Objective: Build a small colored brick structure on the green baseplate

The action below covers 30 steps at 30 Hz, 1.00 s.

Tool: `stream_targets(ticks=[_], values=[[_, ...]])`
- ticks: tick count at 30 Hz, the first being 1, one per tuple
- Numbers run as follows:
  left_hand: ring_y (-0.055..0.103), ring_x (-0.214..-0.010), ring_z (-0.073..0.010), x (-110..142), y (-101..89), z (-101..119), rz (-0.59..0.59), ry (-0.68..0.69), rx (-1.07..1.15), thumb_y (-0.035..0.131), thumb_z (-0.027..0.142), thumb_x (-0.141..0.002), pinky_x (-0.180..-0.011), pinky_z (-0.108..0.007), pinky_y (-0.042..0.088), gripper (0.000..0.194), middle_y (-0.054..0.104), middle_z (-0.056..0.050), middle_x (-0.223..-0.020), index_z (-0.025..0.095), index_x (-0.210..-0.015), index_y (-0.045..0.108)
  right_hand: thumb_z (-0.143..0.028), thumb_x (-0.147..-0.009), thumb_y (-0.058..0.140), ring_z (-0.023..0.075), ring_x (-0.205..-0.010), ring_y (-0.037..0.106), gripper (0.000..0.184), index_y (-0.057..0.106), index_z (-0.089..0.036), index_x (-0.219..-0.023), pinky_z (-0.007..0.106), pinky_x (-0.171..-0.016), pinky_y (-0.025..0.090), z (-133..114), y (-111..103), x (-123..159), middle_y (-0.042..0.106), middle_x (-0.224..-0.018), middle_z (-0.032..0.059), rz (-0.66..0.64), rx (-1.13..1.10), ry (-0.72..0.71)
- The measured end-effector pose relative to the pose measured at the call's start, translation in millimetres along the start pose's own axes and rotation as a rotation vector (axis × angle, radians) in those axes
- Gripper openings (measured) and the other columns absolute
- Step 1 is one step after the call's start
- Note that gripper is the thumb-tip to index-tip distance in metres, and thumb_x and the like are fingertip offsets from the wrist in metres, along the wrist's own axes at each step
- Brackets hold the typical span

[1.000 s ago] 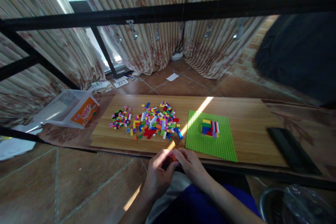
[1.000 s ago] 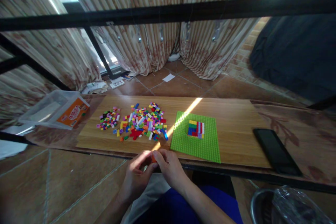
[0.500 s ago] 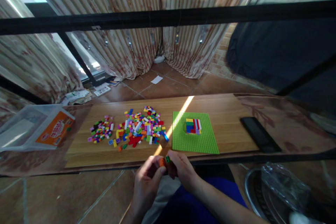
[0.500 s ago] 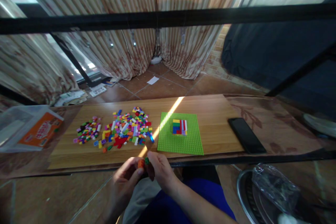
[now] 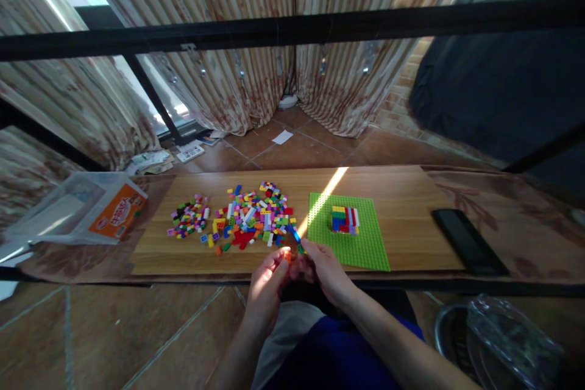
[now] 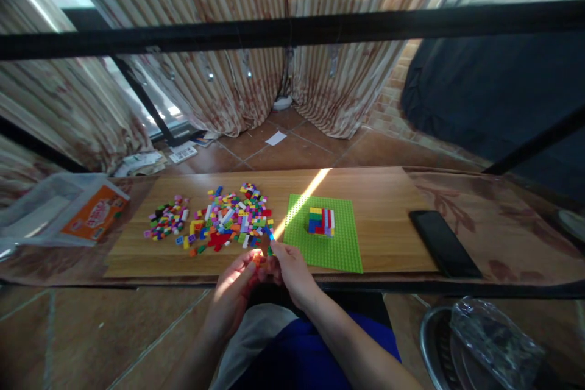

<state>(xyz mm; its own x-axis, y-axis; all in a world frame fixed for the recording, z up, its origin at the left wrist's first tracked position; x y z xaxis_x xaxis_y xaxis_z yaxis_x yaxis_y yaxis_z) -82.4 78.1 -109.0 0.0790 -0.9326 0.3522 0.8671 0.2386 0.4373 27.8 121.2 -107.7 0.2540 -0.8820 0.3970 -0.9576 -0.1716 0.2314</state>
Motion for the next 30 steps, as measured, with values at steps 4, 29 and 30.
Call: stream_targets(ticks=[4,29,30], values=[[0.061,-0.066,-0.0096,-4,-26.1,-9,0.129,-0.039,0.071,0.079,0.036,-0.066,-0.066,-0.023,0.05,0.044,0.069,-0.007,-0.089,0.012,-0.101,0.068,-0.039,-0.093,0.036,0.0109,-0.049,0.047,0.046,0.049,-0.019,-0.053,0.024,-0.051,0.032,-38,-1,-24,0.049,-0.049,-0.0008,0.041,0.798,-0.309],[0.065,-0.056,-0.0125,-6,-59.6,-12,0.34,-0.004,-0.13,0.08,0.04,-0.061,-0.053,-0.022,0.05,0.043,0.07,-0.005,-0.07,0.013,-0.09,0.063,-0.028,-0.079,0.064,0.0166,-0.068,0.063,0.027,0.063,-0.016,-0.103,0.028,-0.066,0.049,-49,16,-75,0.067,-0.075,0.0032,0.191,0.705,-0.497],[0.065,-0.056,-0.0126,-6,-58.0,-12,0.34,-0.003,-0.138,0.08,0.04,-0.061,-0.053,-0.022,0.05,0.044,0.071,-0.005,-0.07,0.013,-0.091,0.063,-0.027,-0.079,0.064,0.0169,-0.071,0.063,0.027,0.063,-0.016,-0.103,0.028,-0.068,0.049,-53,17,-73,0.067,-0.078,0.0039,0.2,0.697,-0.516]])
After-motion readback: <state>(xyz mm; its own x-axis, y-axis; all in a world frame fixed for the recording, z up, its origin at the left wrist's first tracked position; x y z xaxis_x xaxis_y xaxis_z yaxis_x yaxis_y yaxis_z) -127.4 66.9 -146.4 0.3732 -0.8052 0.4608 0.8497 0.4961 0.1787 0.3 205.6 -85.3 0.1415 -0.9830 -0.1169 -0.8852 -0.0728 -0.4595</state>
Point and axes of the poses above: each hand's wrist, its own x-axis away from the middle knuckle, its own y-axis out of the palm, z = x × y, the point moved 7 cm from there along -x, towards the middle knuckle
